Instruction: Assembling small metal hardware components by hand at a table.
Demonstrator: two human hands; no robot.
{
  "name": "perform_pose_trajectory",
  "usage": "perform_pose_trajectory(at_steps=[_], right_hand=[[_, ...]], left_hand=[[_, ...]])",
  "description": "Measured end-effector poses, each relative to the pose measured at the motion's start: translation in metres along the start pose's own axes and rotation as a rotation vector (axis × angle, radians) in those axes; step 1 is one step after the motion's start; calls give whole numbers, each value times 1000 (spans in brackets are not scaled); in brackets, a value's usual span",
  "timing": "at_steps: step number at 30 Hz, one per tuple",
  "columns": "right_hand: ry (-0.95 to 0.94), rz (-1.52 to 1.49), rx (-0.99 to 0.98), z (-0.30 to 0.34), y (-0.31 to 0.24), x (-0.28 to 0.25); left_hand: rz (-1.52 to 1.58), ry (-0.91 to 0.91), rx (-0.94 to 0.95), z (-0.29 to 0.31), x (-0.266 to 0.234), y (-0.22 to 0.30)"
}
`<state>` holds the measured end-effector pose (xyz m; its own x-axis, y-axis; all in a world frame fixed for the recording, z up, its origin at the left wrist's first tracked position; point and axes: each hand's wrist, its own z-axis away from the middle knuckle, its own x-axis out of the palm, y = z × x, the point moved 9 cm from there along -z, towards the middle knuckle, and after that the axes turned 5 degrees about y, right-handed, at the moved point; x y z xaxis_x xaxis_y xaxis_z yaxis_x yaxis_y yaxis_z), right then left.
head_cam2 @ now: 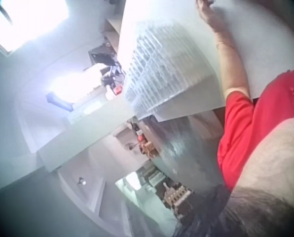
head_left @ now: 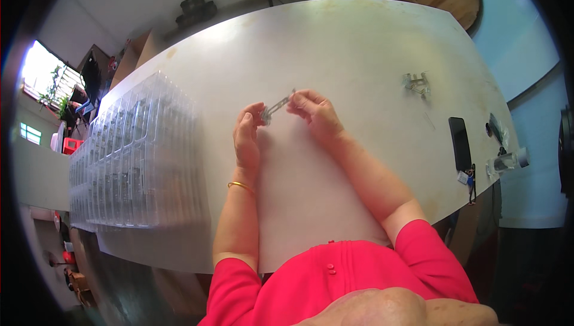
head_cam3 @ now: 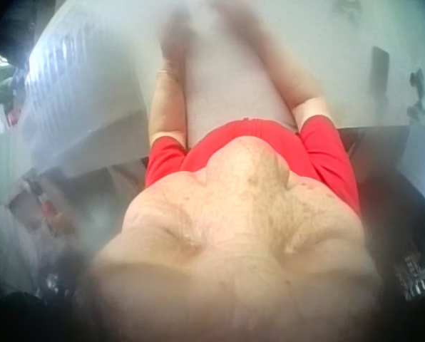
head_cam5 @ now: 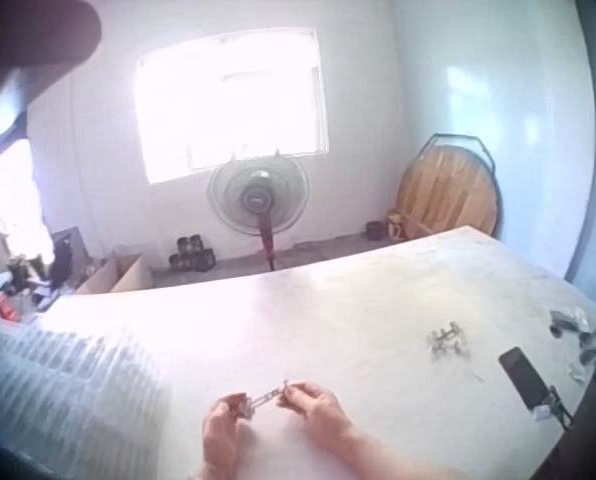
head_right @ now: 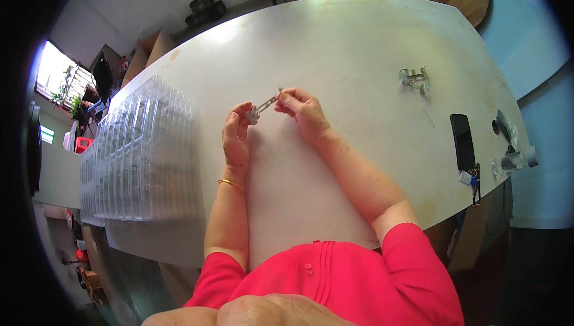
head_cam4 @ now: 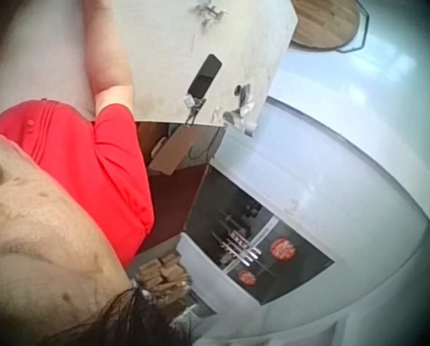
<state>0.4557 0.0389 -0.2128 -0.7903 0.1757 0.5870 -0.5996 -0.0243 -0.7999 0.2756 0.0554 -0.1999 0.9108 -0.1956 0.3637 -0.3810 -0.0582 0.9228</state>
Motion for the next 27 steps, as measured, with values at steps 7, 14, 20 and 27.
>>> perform_pose_trajectory(at_steps=[7, 14, 20, 27], right_hand=[[3, -147, 86, -3, 11, -5], [-116, -143, 149, 5, 25, 13], [-46, 252, -60, 11, 13, 18], [-12, 507, -263, 20, -1, 24]], left_hand=[[-88, 20, 61, 0, 15, -1], [6, 123, -13, -4, 0, -2], [19, 119, -42, -6, -6, -4], [-132, 92, -95, -2, -4, -10]])
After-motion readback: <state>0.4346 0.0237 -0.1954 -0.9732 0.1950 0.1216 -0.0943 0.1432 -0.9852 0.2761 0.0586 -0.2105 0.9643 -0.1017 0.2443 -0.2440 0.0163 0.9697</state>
